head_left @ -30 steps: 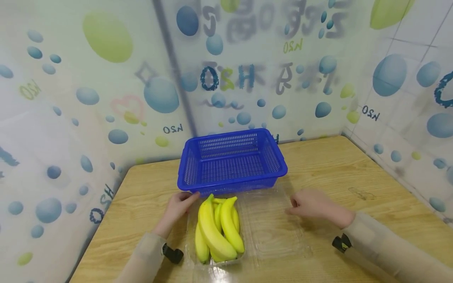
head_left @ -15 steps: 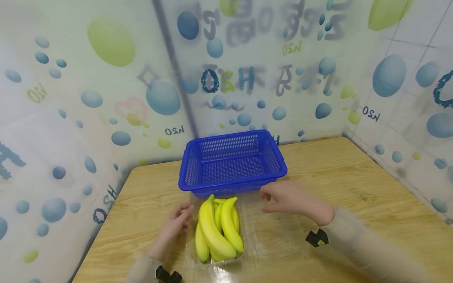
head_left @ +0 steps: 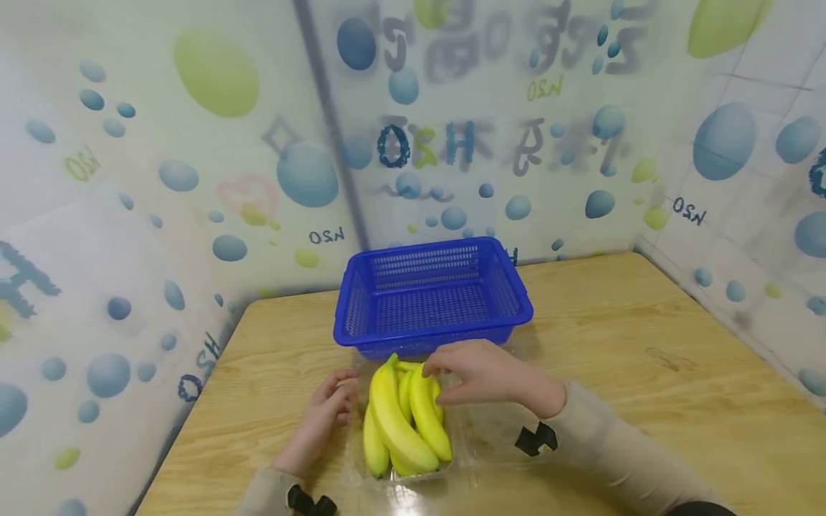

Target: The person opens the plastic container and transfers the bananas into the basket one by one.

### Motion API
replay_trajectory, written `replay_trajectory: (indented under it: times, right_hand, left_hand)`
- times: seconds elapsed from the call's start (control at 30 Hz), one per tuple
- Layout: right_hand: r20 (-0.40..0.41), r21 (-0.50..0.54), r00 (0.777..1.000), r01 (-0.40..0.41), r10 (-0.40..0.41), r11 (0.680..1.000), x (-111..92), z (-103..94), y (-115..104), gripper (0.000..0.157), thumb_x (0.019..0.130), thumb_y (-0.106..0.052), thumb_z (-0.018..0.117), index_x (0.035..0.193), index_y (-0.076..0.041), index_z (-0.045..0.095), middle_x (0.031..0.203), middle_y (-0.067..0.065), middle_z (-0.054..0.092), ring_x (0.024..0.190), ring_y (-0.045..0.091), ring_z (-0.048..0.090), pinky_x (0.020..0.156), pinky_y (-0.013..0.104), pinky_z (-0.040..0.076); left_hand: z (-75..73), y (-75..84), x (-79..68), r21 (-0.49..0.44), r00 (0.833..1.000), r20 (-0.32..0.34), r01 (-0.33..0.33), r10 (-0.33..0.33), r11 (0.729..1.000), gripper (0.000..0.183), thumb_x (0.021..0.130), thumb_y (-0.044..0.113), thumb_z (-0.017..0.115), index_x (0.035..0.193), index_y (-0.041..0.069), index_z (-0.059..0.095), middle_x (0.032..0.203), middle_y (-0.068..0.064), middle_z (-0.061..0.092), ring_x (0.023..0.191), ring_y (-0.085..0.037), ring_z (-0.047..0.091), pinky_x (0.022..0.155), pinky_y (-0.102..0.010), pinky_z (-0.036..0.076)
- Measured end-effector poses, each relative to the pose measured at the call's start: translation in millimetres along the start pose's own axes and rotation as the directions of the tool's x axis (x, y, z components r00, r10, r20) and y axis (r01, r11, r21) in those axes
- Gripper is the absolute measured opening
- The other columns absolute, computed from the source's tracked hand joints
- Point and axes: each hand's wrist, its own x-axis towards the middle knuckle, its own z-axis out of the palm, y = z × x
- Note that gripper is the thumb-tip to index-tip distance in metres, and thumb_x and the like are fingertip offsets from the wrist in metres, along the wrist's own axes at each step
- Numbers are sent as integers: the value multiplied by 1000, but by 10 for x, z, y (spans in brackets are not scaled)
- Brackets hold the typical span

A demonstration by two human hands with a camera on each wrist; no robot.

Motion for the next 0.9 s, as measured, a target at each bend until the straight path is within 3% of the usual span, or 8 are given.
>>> replay_trajectory:
  times: [0.23, 0.47, 0.67, 0.9]
  right_hand:
    - [37, -28, 995, 96, -95, 995, 95, 84, -8, 38, 85, -31, 75, 118, -16, 65, 113, -4, 64, 100, 11, 61, 86, 26, 49]
    - [121, -112, 987, 118, -105, 987, 147, 139, -54, 45, 86, -36, 73, 127, -22, 61, 122, -8, 61, 111, 10, 56, 93, 28, 47]
    - [135, -148, 984, 138, -118, 979, 188, 180, -67, 47, 86, -37, 72, 129, -23, 60, 125, -7, 60, 114, 11, 55, 94, 29, 46]
    - [119, -121, 981, 170, -155, 978, 241, 177, -98, 52, 86, -35, 73, 134, -23, 57, 133, -4, 56, 122, 14, 51, 100, 32, 43]
  left_hand:
    - [-20, -25, 4, -16, 999, 36, -4, 5, 1000, 41, 95, 14, 56, 131, -2, 47, 78, -1, 45, 62, -8, 45, 52, -20, 41]
    - [-26, -30, 25, -23, 997, 72, -2, 3, 1000, 42, 96, 13, 55, 133, -4, 44, 81, -1, 45, 66, -8, 46, 55, -19, 42]
    - [-46, -33, 17, -17, 997, 83, 7, -6, 1000, 43, 97, 14, 54, 134, -3, 43, 83, -2, 45, 68, -8, 47, 56, -19, 43]
    - [-68, -29, 6, -12, 995, 95, 7, -6, 1000, 43, 97, 15, 54, 134, -4, 42, 83, -1, 45, 68, -8, 47, 57, -19, 43]
